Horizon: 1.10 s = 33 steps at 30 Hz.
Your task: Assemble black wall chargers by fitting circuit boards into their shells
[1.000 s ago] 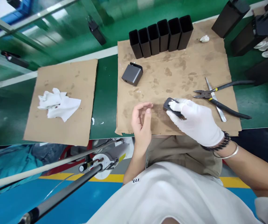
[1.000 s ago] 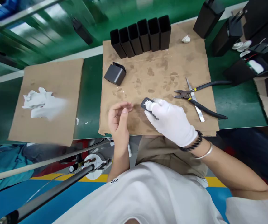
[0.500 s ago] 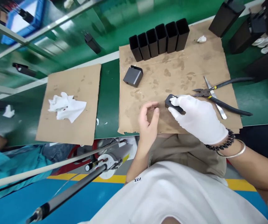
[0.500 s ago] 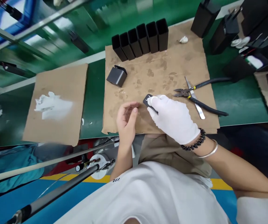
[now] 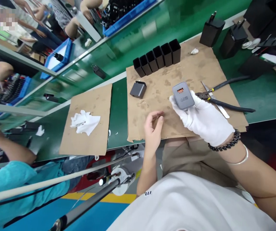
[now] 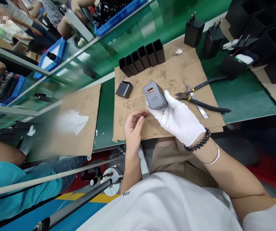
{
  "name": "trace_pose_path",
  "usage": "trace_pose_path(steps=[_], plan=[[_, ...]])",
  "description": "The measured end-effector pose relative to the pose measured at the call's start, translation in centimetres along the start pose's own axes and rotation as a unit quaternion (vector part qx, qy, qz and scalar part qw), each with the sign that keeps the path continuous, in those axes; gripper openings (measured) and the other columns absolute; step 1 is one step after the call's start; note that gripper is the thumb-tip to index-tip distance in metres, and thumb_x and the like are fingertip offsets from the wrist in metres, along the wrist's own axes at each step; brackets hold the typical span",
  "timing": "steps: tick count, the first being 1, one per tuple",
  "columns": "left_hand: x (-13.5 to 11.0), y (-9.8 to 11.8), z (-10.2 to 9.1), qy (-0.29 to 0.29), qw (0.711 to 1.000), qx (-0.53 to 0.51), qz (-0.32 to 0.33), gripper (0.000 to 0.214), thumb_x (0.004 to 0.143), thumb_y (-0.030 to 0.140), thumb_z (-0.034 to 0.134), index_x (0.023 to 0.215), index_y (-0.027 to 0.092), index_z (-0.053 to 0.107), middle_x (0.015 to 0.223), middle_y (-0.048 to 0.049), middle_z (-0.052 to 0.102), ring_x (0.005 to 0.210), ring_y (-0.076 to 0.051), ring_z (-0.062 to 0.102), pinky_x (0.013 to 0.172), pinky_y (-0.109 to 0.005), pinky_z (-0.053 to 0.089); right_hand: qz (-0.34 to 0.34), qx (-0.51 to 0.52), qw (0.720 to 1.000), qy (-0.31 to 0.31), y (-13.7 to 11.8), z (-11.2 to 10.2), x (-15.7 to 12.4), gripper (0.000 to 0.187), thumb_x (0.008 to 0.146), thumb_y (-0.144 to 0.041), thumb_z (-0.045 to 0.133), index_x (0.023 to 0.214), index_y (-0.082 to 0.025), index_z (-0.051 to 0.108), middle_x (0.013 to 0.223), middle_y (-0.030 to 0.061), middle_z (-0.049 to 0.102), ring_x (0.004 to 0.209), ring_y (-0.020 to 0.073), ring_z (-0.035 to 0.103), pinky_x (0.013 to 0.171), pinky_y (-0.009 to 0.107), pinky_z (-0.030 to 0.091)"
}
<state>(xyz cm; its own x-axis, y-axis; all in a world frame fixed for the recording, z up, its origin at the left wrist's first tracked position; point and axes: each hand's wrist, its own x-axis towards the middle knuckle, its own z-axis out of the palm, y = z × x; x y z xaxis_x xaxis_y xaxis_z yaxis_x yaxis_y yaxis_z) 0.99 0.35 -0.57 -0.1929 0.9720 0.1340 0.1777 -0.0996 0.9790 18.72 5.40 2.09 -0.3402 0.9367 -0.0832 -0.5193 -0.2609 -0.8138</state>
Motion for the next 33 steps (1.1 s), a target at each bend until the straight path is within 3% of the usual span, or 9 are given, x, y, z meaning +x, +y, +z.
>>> trace_pose_path(steps=[3, 9, 16, 22, 28, 33], plan=[[-0.1, 0.0, 0.0, -0.003, 1.000, 0.006, -0.001, 0.017, 0.095, 0.033, 0.068, 0.105, 0.020, 0.070, 0.108, -0.0067, 0.075, 0.105, -0.017, 0.071, 0.098, -0.030, 0.056, -0.012, 0.050, 0.999, 0.002, -0.2, 0.6, -0.8, 0.025, 0.101, -0.046, 0.058, 0.100, -0.027, 0.074, 0.134, -0.0033, 0.073, 0.146, 0.0184, 0.054, 0.119, 0.045, 0.050], [-0.2, -0.1, -0.2, -0.016, 1.000, 0.006, -0.002, 0.014, 0.096, 0.028, 0.065, 0.106, 0.020, 0.070, 0.109, -0.0060, 0.075, 0.106, -0.016, 0.071, 0.099, -0.028, 0.054, -0.017, 0.086, 0.996, 0.011, -1.2, 1.8, -2.5, 0.026, 0.103, -0.040, 0.051, 0.102, -0.028, 0.074, 0.133, -0.0024, 0.074, 0.142, 0.0189, 0.057, 0.117, 0.043, 0.053], [-0.2, -0.2, -0.2, -0.020, 1.000, 0.014, -0.013, 0.017, 0.097, 0.032, 0.065, 0.108, 0.019, 0.070, 0.111, -0.0067, 0.074, 0.108, -0.017, 0.070, 0.100, -0.029, 0.055, -0.028, 0.019, 0.999, 0.027, -2.2, 2.4, -3.5, 0.038, 0.105, -0.039, 0.041, 0.103, -0.026, 0.077, 0.135, 0.0003, 0.073, 0.130, 0.0212, 0.068, 0.106, 0.045, 0.060], [-0.3, -0.4, -0.4, -0.023, 1.000, 0.021, -0.003, 0.022, 0.098, 0.040, 0.066, 0.108, 0.021, 0.071, 0.112, -0.0061, 0.074, 0.110, -0.018, 0.070, 0.101, -0.030, 0.054, -0.012, 0.045, 0.999, -0.024, -3.2, 3.4, -4.1, 0.044, 0.108, -0.036, 0.032, 0.110, -0.026, 0.076, 0.134, -0.0005, 0.073, 0.136, 0.0172, 0.063, 0.111, 0.041, 0.056], [-0.4, -0.1, -0.3, -0.023, 0.999, 0.020, -0.010, 0.023, 0.098, 0.039, 0.065, 0.108, 0.020, 0.072, 0.112, -0.0060, 0.074, 0.111, -0.018, 0.070, 0.101, -0.029, 0.055, -0.020, 0.083, 0.995, 0.057, -3.3, 4.6, -4.5, 0.034, 0.106, -0.037, 0.043, 0.103, -0.028, 0.075, 0.132, -0.0007, 0.074, 0.144, 0.0203, 0.056, 0.114, 0.041, 0.054], [-0.4, -0.1, -0.3, -0.020, 1.000, 0.021, -0.013, 0.019, 0.097, 0.034, 0.067, 0.109, 0.021, 0.073, 0.113, -0.0054, 0.075, 0.112, -0.017, 0.070, 0.103, -0.028, 0.054, 0.006, 0.108, 0.986, 0.123, -3.5, 4.8, -4.9, 0.014, 0.096, -0.032, 0.060, 0.094, -0.027, 0.073, 0.142, -0.0037, 0.067, 0.153, 0.0230, 0.044, 0.118, 0.040, 0.053]])
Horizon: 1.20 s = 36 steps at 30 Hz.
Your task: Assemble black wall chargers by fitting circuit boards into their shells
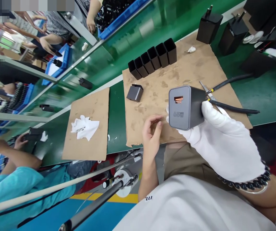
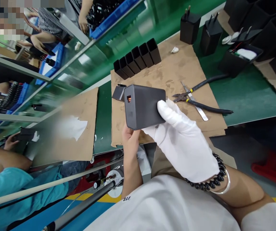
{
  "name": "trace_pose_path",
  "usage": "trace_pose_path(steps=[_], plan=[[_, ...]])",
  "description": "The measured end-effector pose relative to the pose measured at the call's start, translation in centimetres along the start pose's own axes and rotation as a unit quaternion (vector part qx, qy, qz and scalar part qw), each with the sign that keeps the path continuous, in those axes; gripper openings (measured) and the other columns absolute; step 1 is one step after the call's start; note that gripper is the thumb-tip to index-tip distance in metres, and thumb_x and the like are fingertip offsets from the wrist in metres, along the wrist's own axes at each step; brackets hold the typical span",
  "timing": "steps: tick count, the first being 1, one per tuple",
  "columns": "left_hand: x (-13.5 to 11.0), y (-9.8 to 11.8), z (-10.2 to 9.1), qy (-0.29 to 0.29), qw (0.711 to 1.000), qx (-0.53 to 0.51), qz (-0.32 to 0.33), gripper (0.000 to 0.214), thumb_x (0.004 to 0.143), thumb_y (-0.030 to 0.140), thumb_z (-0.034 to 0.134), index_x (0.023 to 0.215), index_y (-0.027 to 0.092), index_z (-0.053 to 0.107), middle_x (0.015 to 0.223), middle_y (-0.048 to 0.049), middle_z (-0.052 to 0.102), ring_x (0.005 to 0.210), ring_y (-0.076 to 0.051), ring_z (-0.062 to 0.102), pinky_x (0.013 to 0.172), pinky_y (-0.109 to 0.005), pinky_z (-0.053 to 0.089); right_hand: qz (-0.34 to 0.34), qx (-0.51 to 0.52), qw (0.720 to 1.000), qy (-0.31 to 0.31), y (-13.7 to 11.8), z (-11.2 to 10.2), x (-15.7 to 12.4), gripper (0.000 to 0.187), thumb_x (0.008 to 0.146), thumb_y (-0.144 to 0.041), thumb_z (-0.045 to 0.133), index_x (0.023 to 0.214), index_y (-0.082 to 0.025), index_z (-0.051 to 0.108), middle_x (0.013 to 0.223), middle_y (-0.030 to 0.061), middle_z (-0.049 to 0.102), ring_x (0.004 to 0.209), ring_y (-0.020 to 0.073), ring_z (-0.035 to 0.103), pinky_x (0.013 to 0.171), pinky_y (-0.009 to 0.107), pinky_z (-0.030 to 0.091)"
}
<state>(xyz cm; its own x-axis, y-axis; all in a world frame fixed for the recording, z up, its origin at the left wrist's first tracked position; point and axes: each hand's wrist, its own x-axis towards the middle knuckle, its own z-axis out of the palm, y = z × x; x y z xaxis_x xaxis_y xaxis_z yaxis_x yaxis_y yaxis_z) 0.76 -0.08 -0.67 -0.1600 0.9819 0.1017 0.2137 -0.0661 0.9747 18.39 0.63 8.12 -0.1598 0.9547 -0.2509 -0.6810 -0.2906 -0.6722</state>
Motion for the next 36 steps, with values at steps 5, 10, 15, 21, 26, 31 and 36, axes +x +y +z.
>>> trace_pose_path(steps=[5, 10, 15, 21, 26, 31, 36], plan=[[0.0, 0.2, 0.0, 0.000, 1.000, 0.010, 0.000, 0.016, 0.096, 0.027, 0.067, 0.109, 0.021, 0.074, 0.113, -0.0045, 0.075, 0.111, -0.017, 0.070, 0.102, -0.027, 0.054, 0.006, 0.062, 0.998, -0.006, -0.1, 0.1, 0.2, 0.006, 0.093, -0.025, 0.066, 0.090, -0.028, 0.070, 0.119, -0.0035, 0.075, 0.135, 0.0199, 0.064, 0.103, 0.033, 0.064], [0.0, 0.6, -0.1, -0.005, 1.000, 0.004, 0.007, 0.014, 0.097, 0.022, 0.065, 0.109, 0.023, 0.073, 0.112, -0.0029, 0.074, 0.110, -0.015, 0.069, 0.100, -0.024, 0.054, 0.021, 0.061, 0.998, -0.004, -0.2, 0.2, 0.1, 0.009, 0.093, -0.029, 0.068, 0.085, -0.031, 0.066, 0.107, -0.0084, 0.070, 0.125, 0.0155, 0.068, 0.096, 0.026, 0.067], [-0.1, 0.4, -0.2, -0.021, 1.000, 0.012, -0.001, 0.014, 0.100, 0.024, 0.062, 0.111, 0.024, 0.071, 0.115, -0.0043, 0.072, 0.114, -0.017, 0.067, 0.103, -0.027, 0.052, 0.006, -0.018, 1.000, 0.004, -0.4, -0.1, 1.0, 0.008, 0.091, -0.029, 0.067, 0.085, -0.029, 0.061, 0.107, -0.0059, 0.068, 0.107, 0.0157, 0.070, 0.083, 0.027, 0.067], [-0.2, 0.4, 0.6, -0.004, 0.979, 0.165, 0.122, 0.014, 0.101, 0.017, 0.057, 0.109, 0.021, 0.068, 0.108, -0.0059, 0.073, 0.105, -0.017, 0.069, 0.094, -0.027, 0.054, -0.212, -0.399, 0.892, 0.008, -6.2, -1.3, 11.3, 0.031, 0.072, -0.013, 0.082, 0.082, -0.021, 0.054, 0.092, -0.0015, 0.063, 0.088, 0.0123, 0.062, 0.087, 0.026, 0.057], [-0.2, 0.2, 1.5, 0.025, 0.945, 0.253, 0.208, 0.015, 0.099, 0.011, 0.056, 0.105, 0.020, 0.066, 0.100, -0.0056, 0.075, 0.096, -0.018, 0.071, 0.088, -0.030, 0.055, -0.294, -0.712, 0.634, 0.064, -14.0, 0.5, 23.4, 0.026, 0.085, -0.015, 0.075, 0.107, -0.009, 0.064, 0.109, 0.0090, 0.070, 0.105, 0.0195, 0.061, 0.107, 0.043, 0.047], [-0.2, -0.1, 1.6, 0.050, 0.924, 0.293, 0.239, 0.015, 0.098, 0.009, 0.055, 0.101, 0.019, 0.065, 0.093, -0.0056, 0.074, 0.091, -0.019, 0.070, 0.083, -0.030, 0.055, -0.208, -0.773, 0.592, 0.090, -14.6, 0.8, 31.4, 0.034, 0.108, -0.033, 0.051, 0.131, -0.011, 0.062, 0.135, 0.0102, 0.062, 0.119, 0.0207, 0.064, 0.107, 0.045, 0.051], [-0.1, -0.1, 1.6, 0.044, 0.922, 0.297, 0.243, 0.015, 0.098, 0.008, 0.054, 0.100, 0.019, 0.064, 0.092, -0.0051, 0.073, 0.089, -0.018, 0.069, 0.081, -0.030, 0.055, -0.139, -0.764, 0.628, 0.056, -13.7, 1.0, 34.3, 0.041, 0.112, -0.034, 0.039, 0.134, -0.006, 0.061, 0.140, 0.0095, 0.057, 0.121, 0.0180, 0.063, 0.111, 0.039, 0.046]])
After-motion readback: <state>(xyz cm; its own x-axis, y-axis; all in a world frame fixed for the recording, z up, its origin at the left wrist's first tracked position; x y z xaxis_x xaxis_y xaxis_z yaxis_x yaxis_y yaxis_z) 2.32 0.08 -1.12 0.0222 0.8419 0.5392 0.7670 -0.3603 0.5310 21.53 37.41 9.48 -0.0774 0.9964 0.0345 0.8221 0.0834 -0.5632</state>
